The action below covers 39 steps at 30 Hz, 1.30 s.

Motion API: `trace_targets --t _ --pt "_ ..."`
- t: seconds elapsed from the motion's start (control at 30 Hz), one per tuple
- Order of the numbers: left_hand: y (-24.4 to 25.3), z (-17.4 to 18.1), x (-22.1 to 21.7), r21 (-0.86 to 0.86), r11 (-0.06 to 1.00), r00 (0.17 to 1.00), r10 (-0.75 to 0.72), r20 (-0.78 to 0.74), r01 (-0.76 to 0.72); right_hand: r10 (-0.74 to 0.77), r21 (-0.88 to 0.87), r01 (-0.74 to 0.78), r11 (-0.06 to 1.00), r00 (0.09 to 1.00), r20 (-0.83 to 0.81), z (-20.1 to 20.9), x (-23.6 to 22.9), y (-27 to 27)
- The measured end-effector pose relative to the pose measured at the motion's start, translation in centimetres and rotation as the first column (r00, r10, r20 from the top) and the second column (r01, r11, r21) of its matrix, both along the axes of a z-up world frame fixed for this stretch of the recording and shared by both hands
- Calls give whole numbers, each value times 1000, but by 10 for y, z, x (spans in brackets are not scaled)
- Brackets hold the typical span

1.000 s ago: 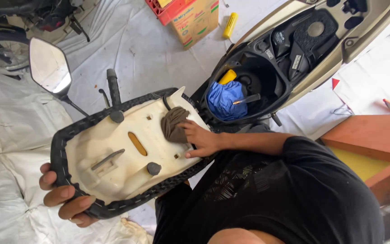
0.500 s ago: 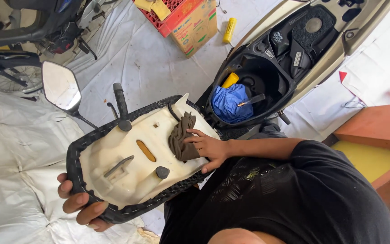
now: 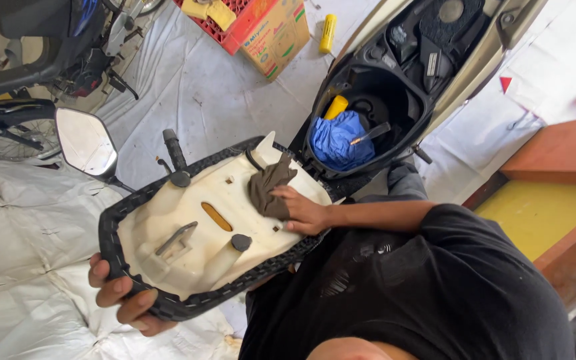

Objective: The person holds a white motorcycle part with a black checkered border and wipes its surface with a brown cloth. They rotate the part to clean different areas, including the edges and the interior, while standing in a workshop environment.

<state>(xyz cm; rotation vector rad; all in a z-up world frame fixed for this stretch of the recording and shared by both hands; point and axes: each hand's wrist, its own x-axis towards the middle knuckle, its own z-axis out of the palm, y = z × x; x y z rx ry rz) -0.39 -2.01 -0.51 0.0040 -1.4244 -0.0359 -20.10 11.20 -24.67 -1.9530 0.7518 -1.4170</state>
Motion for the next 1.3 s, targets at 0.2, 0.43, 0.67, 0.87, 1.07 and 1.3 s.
trace_targets --t 0.2,0.43,0.67,0.87,1.07,1.3 --pt "-6 31 22 286 943 984 -177 -5 171 -42 96 29 995 991 130 25 5 -4" --pt "-22 116 4 268 962 520 -259 814 61 -138 123 123 985 983 119 12 9 -17" --pt "-36 99 4 273 950 582 -308 752 151 -88 254 50 966 986 140 38 1 -14" --pt "-33 90 -8 200 962 702 -274 658 189 -153 200 143 969 987 40 31 -10 -21" --pt "-36 87 -3 219 957 720 -287 633 189 -61 299 60 952 998 -7 35 -14 -21" --pt "-23 91 -3 221 968 706 -240 666 120 -194 222 176 959 979 60 26 5 -12"
